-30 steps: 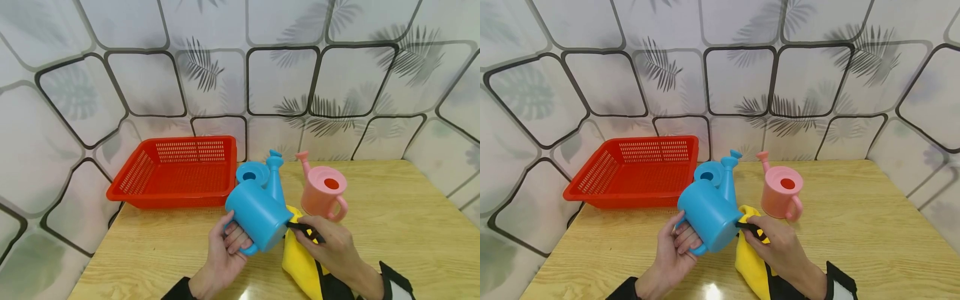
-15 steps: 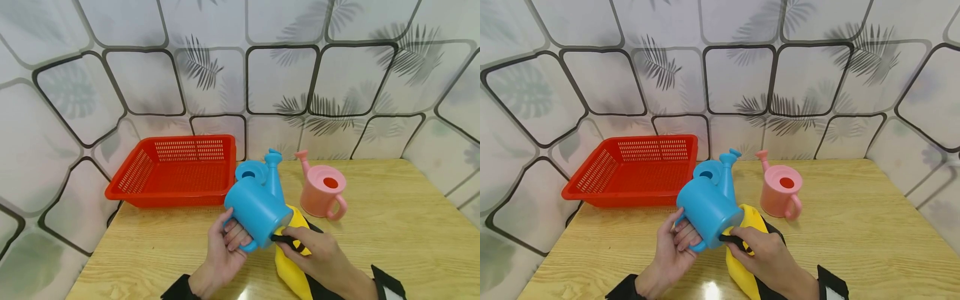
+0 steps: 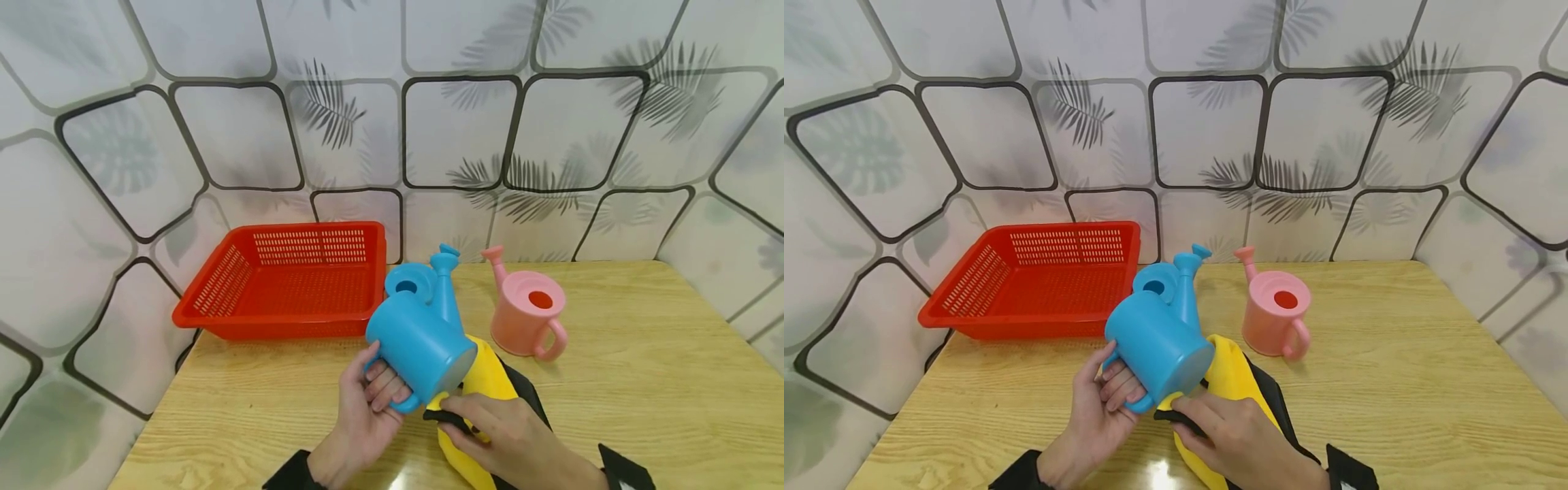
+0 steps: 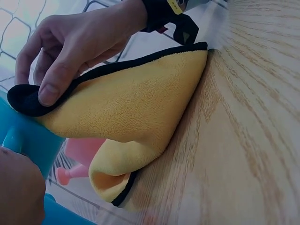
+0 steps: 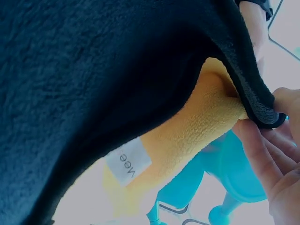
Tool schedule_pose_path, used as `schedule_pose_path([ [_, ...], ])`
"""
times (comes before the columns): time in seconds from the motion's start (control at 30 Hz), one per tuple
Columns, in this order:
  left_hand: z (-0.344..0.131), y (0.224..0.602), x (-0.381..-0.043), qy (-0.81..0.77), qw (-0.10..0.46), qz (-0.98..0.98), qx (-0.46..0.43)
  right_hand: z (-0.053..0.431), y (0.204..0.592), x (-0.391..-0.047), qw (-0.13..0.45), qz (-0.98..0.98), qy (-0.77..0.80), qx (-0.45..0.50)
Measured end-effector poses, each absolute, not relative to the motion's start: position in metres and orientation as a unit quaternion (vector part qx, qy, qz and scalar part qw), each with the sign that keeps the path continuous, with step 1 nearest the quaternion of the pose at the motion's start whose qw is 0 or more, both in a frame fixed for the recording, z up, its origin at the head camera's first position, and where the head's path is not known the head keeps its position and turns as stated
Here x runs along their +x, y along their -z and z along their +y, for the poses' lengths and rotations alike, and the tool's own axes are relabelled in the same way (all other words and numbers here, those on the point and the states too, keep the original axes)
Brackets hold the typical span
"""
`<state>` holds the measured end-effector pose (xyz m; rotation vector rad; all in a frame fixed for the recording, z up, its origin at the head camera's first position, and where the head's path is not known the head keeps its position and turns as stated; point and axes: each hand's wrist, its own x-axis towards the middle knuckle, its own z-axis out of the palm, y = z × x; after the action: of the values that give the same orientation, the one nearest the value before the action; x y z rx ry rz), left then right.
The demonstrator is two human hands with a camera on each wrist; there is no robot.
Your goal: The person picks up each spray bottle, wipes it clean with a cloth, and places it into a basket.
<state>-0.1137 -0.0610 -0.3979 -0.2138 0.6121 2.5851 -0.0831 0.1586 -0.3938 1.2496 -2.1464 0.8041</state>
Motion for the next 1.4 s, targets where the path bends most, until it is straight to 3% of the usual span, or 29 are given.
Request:
schedule_pose_path([
  [0.6, -0.062, 0.400, -0.111, -0.943, 0.241, 0.217, -0.077, 0.161, 0.399, -0.081, 0.256, -0.797, -0.289, 0.465],
  [1.03, -0.064, 0.399, -0.112, -0.941, 0.246, 0.224, -0.068, 0.171, 0.409, -0.088, 0.279, -0.813, -0.289, 0.422],
  [1.4, -0.066, 0.399, -0.112, -0.944, 0.250, 0.210, -0.055, 0.187, 0.409, -0.097, 0.258, -0.831, -0.323, 0.372],
])
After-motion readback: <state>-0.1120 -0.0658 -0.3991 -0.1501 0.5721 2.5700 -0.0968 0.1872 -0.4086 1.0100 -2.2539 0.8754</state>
